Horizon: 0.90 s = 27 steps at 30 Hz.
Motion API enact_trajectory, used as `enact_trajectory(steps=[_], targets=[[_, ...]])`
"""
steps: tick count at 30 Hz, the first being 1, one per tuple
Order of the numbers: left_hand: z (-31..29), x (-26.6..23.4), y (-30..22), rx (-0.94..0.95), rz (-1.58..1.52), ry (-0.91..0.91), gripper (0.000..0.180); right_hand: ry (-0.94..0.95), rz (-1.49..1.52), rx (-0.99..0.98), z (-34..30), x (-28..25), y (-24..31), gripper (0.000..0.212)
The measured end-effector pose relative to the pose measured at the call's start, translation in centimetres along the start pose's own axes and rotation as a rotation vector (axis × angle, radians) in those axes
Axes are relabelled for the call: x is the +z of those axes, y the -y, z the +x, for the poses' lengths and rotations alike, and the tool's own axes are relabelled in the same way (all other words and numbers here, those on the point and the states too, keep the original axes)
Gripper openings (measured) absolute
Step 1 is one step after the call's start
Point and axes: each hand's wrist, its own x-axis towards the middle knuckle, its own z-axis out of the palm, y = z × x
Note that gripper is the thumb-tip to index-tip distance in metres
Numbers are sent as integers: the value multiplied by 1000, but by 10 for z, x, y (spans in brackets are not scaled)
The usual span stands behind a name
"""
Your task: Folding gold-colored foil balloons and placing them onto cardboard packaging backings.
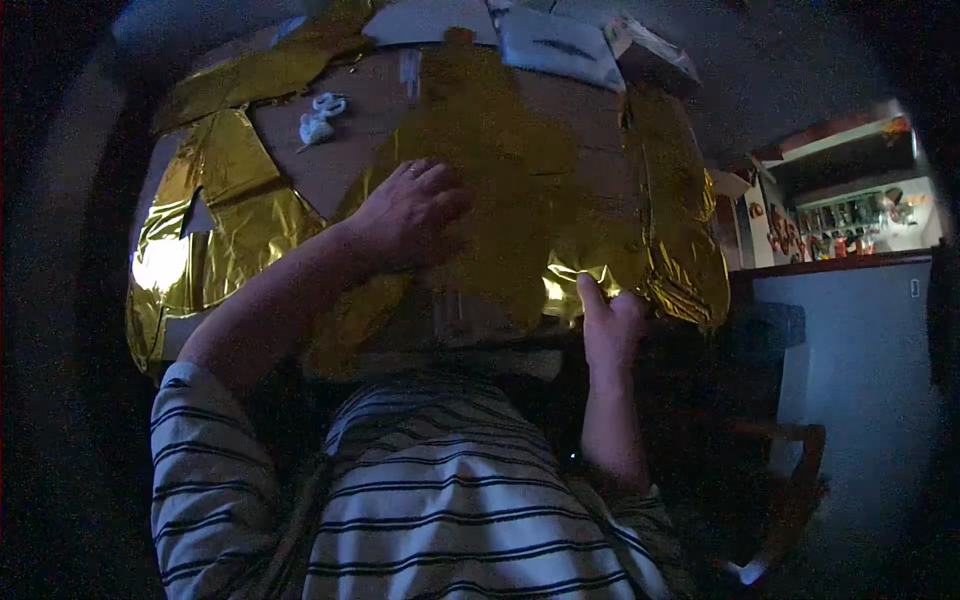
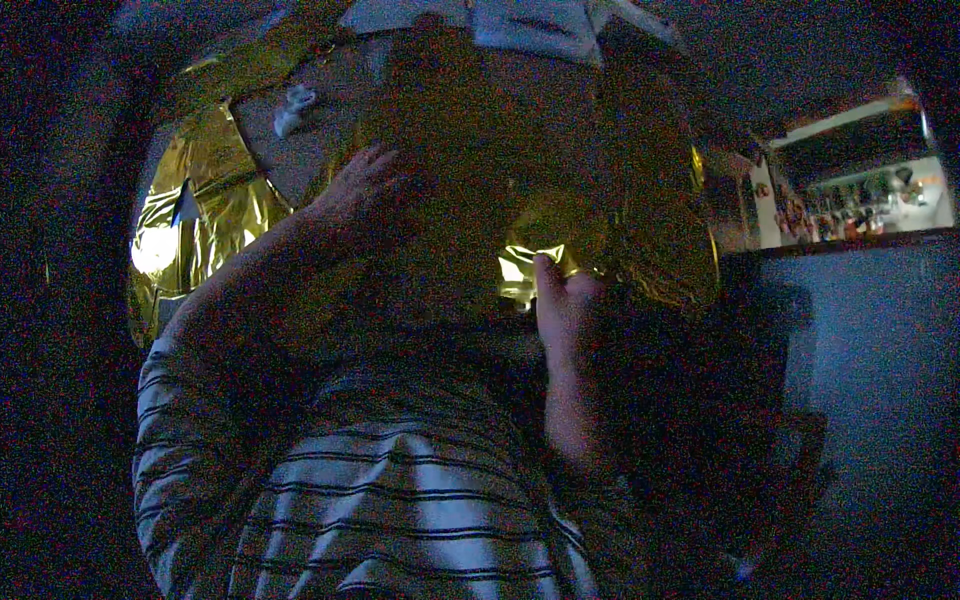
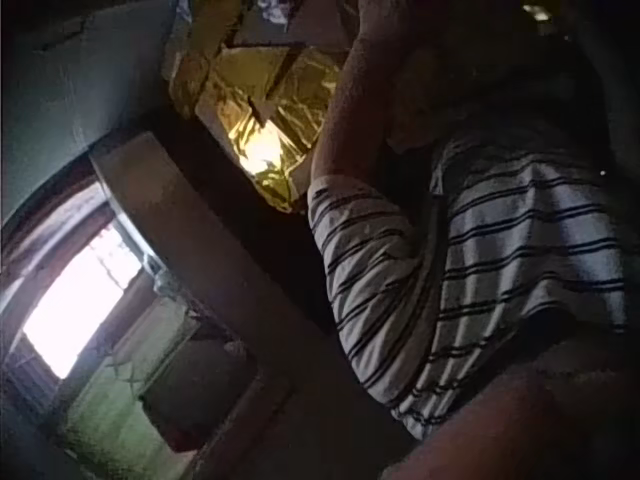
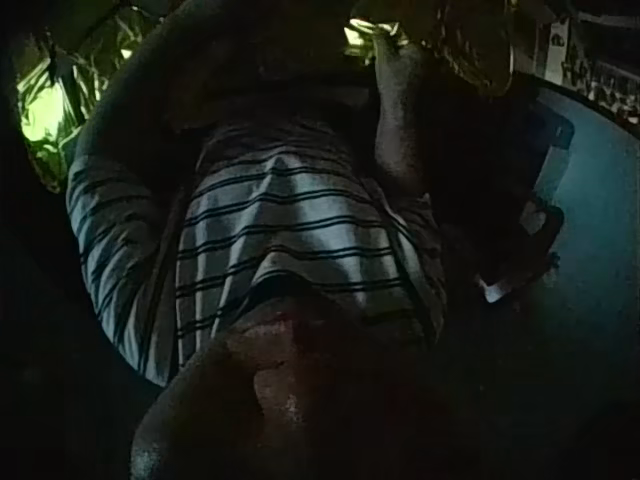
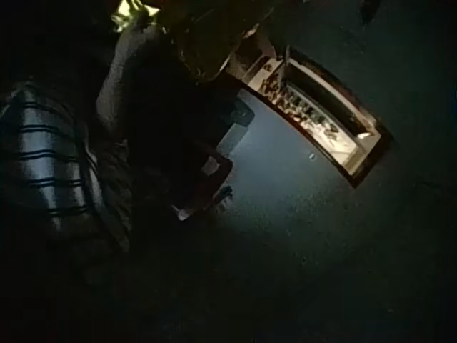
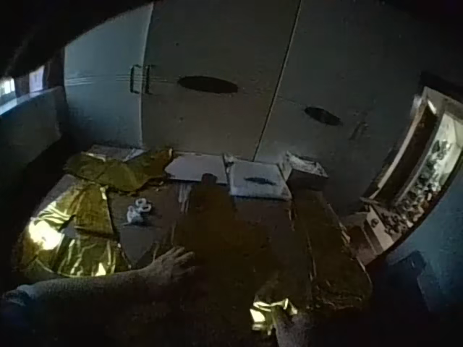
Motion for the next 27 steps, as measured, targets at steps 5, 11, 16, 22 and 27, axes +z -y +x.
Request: enact_trajectory(steps=[5,11,16,22,27], targets=[[-4,15,8,-4,-72,-35,47,-115,43,-68,8,6,-18,28],[-4,9,8,-30,-108,2,46,-201,-35,-173,23,6,-43,23],[0,0,4,-71,-125,106,46,-249,-37,-341,13,13,-33,23],[-9,16,13,-59,-139,-18,49,-70,-193,-301,-27,32,27,20],[-10,4,12,-38,-56,30,53,-22,-522,-839,-33,65,26,25]])
